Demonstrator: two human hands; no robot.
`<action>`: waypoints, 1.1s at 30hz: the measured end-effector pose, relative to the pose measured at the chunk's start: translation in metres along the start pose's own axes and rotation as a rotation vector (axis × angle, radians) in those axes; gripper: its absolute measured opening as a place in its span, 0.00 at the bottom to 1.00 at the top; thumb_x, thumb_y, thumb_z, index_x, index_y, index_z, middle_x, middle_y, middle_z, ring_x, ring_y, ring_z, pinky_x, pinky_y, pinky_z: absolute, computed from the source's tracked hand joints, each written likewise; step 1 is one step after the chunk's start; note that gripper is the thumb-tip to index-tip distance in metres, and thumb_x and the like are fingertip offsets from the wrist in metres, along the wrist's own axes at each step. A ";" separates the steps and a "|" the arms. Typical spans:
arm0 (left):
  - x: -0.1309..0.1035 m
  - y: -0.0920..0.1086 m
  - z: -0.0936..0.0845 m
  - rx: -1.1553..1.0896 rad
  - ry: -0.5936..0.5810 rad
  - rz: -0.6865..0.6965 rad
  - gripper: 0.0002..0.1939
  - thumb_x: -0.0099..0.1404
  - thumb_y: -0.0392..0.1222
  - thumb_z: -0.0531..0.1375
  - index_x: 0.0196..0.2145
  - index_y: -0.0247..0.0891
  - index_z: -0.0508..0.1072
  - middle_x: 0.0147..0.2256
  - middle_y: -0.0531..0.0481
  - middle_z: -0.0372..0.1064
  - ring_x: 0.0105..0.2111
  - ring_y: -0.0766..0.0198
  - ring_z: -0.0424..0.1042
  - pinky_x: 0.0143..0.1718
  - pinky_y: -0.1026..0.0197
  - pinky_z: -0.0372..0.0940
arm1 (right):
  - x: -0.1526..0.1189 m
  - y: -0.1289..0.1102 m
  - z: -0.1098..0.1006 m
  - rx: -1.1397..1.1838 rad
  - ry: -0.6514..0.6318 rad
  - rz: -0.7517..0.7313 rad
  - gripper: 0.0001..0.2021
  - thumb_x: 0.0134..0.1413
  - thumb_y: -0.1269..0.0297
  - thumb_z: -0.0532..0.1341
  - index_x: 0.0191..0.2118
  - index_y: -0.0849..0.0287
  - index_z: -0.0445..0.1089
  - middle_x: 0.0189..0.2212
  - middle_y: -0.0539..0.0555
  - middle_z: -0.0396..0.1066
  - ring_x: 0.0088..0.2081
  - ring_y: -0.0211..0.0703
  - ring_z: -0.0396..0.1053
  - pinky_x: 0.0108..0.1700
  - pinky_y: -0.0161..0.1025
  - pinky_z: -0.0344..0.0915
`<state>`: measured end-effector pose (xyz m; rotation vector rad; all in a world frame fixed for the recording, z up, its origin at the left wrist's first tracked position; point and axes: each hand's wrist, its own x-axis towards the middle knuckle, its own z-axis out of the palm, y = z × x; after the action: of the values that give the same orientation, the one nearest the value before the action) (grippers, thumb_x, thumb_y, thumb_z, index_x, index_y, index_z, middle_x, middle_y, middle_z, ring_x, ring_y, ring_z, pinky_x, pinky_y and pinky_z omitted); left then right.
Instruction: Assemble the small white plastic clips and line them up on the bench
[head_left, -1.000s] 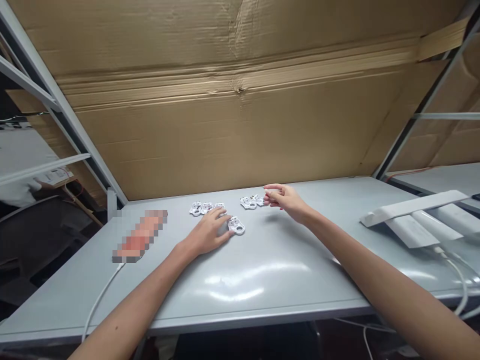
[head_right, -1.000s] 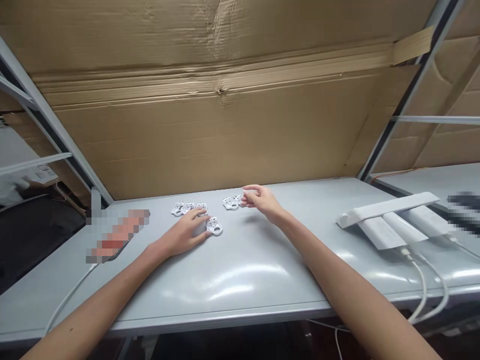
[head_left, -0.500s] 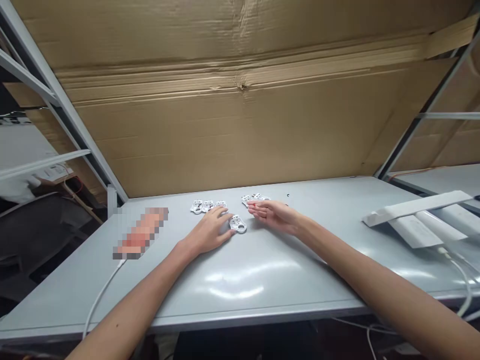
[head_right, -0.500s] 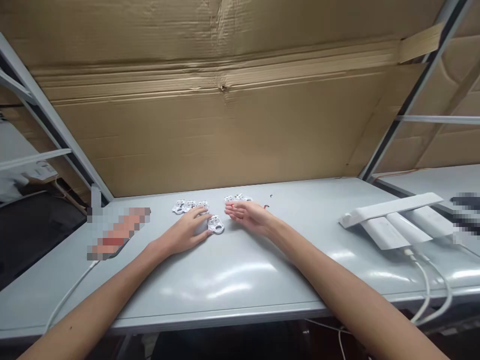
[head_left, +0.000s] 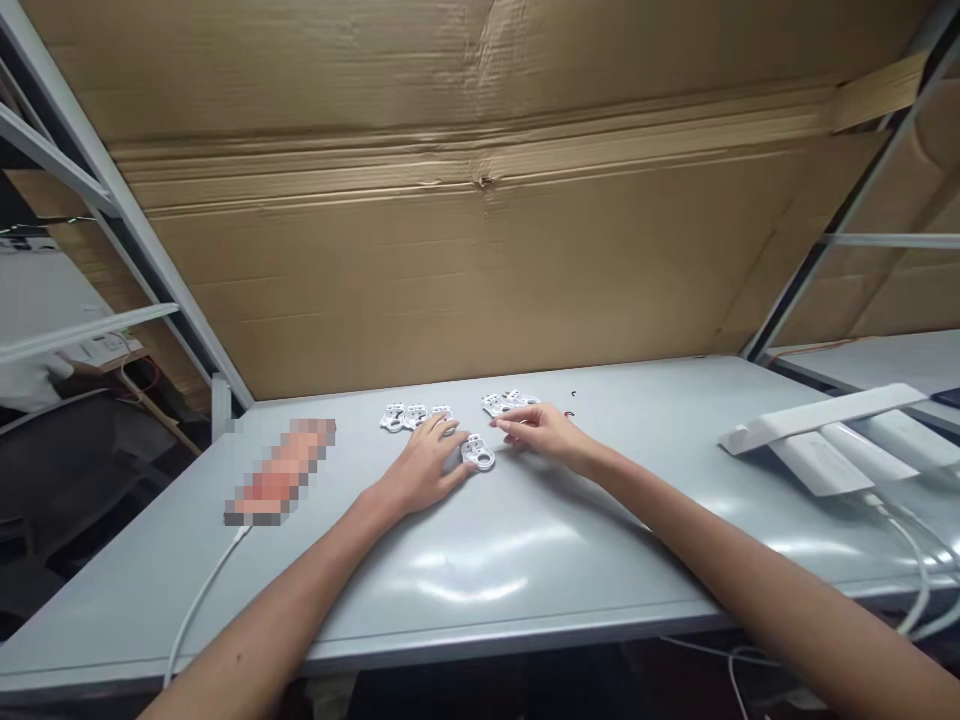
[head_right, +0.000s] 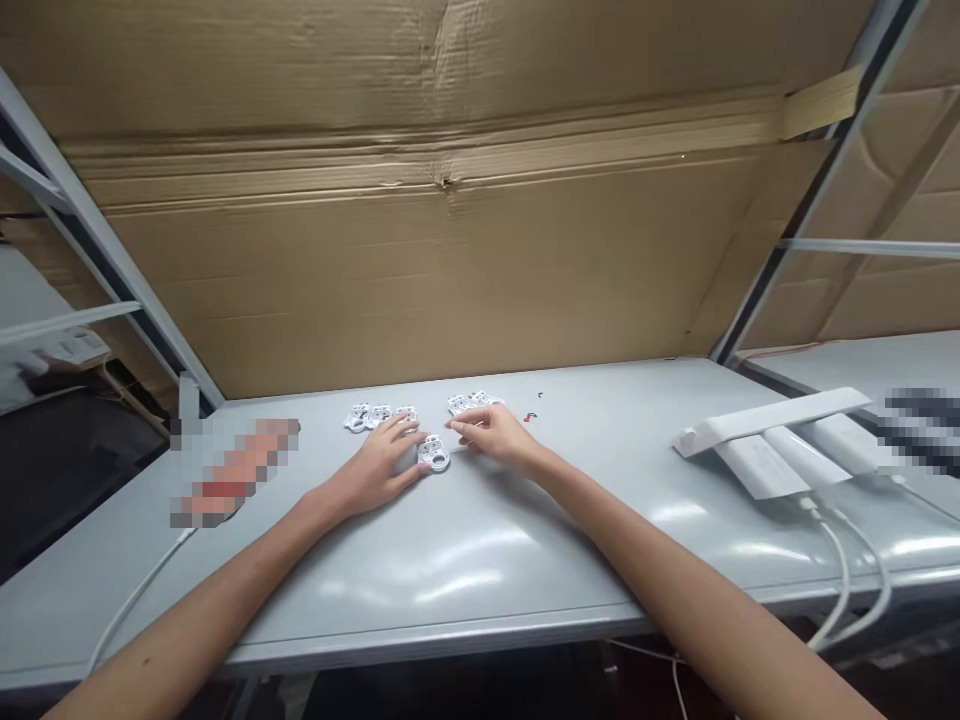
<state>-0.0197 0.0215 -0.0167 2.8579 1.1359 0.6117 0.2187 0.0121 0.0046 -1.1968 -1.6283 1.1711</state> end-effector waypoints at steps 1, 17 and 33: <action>0.000 0.001 -0.002 0.003 -0.015 -0.004 0.21 0.71 0.51 0.55 0.56 0.38 0.70 0.60 0.36 0.61 0.66 0.42 0.51 0.63 0.37 0.53 | 0.000 0.001 0.001 -0.045 -0.007 -0.015 0.12 0.54 0.57 0.65 0.40 0.58 0.79 0.40 0.57 0.79 0.40 0.48 0.75 0.50 0.50 0.70; -0.003 -0.001 -0.003 0.013 -0.093 -0.033 0.24 0.72 0.54 0.53 0.60 0.43 0.66 0.67 0.38 0.50 0.68 0.39 0.40 0.63 0.32 0.48 | 0.003 0.014 0.009 -0.300 0.023 -0.388 0.08 0.57 0.63 0.61 0.35 0.55 0.79 0.39 0.56 0.78 0.43 0.49 0.75 0.47 0.46 0.69; -0.003 0.002 -0.002 0.038 -0.085 -0.028 0.22 0.72 0.53 0.54 0.58 0.42 0.69 0.66 0.37 0.52 0.68 0.39 0.42 0.64 0.34 0.48 | -0.002 0.016 0.013 -0.673 -0.006 -0.442 0.08 0.58 0.69 0.62 0.37 0.55 0.79 0.53 0.61 0.71 0.54 0.55 0.69 0.55 0.52 0.65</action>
<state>-0.0209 0.0182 -0.0160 2.8627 1.1854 0.4685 0.2114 0.0092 -0.0143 -1.1209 -2.2349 0.3478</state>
